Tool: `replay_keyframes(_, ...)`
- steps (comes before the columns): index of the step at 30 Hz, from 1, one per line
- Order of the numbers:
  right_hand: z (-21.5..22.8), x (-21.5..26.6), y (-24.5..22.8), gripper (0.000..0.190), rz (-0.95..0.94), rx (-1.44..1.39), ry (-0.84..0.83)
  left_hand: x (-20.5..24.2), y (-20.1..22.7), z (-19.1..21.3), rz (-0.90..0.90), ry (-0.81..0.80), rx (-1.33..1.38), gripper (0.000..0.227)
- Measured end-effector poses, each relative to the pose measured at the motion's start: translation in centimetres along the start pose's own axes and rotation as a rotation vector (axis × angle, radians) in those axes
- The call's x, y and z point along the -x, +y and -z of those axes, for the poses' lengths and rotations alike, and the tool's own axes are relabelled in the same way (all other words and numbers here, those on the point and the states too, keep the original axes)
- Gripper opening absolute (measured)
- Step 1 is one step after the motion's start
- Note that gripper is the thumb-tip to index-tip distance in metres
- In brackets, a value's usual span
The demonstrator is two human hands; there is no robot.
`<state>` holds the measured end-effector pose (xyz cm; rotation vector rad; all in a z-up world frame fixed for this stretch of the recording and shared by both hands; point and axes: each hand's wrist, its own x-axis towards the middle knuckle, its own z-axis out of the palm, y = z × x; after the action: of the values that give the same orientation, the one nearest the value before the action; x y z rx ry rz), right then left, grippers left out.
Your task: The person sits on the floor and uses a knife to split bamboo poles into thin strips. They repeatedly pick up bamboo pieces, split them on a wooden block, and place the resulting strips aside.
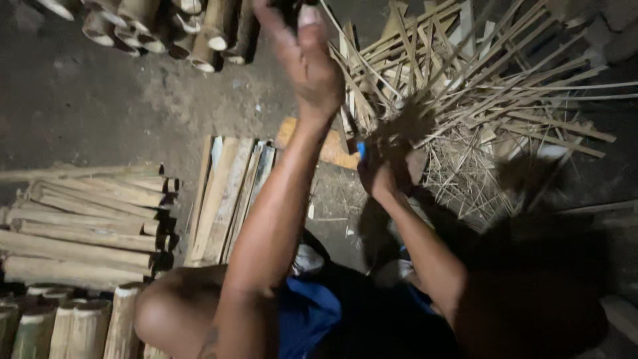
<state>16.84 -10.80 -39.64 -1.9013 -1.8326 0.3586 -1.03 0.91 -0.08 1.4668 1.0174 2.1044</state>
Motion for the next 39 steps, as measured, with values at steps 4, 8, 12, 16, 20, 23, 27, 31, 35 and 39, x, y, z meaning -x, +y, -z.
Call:
replay_keyframes(4, -0.1, 4.5, -0.5, 0.058, -0.083, -0.084, 0.04, -2.1, 0.1, 2.4, 0.057, 0.034, 0.013, 0.063)
replay_keyframes(8, 0.0, 10.2, -0.2, 0.065, -0.26, -0.055, -0.132, -3.1, 1.5, 5.3, -0.039, 0.038, -0.032, 0.052)
replay_keyframes(12, 2.7, 10.7, 2.5, 0.058, -0.567, 0.065, -0.149, -1.8, 4.0, 6.9, -0.116, -0.102, 0.163, 0.036)
replay_keyframes(16, 8.1, 8.6, 4.0, 0.068, -0.636, -0.003, 0.066, -0.7, 6.0, 7.2, -0.021, -0.103, 0.148, 0.035)
replay_keyframes(20, 14.8, 8.8, -1.1, 0.047, -0.355, -0.053, -0.12, 0.1, 6.7, 7.0, 0.056, -0.154, 0.322, 0.029)
replay_keyframes(23, 19.5, 8.9, -9.2, 0.039, -0.241, -0.397, -0.279, 0.8, 6.9, 7.8, 0.126, -0.271, 0.308, 0.024)
replay_keyframes(27, 27.3, 9.4, -19.3, 0.033, -0.131, -0.722, -0.295, 1.6, 7.1, 8.8, 0.03, -0.32, 0.24, 0.022)
replay_keyframes(31, 31.7, 8.9, -25.6, 0.032, 0.183, -0.793, -0.105, 2.4, 7.6, 9.5, -0.103, -0.311, 0.085, 0.02)
replay_keyframes(35, 31.6, 7.1, -25.9, 0.036, -0.156, -0.64, -0.329, 2.9, 8.4, 10.5, 0.036, -0.304, 0.218, 0.021)
replay_keyframes(39, 25.5, 9.6, -20.8, 0.034, 0.073, -0.567, -0.104, 2.9, 8.1, 11.1, 0.055, -0.306, 0.226, 0.02)
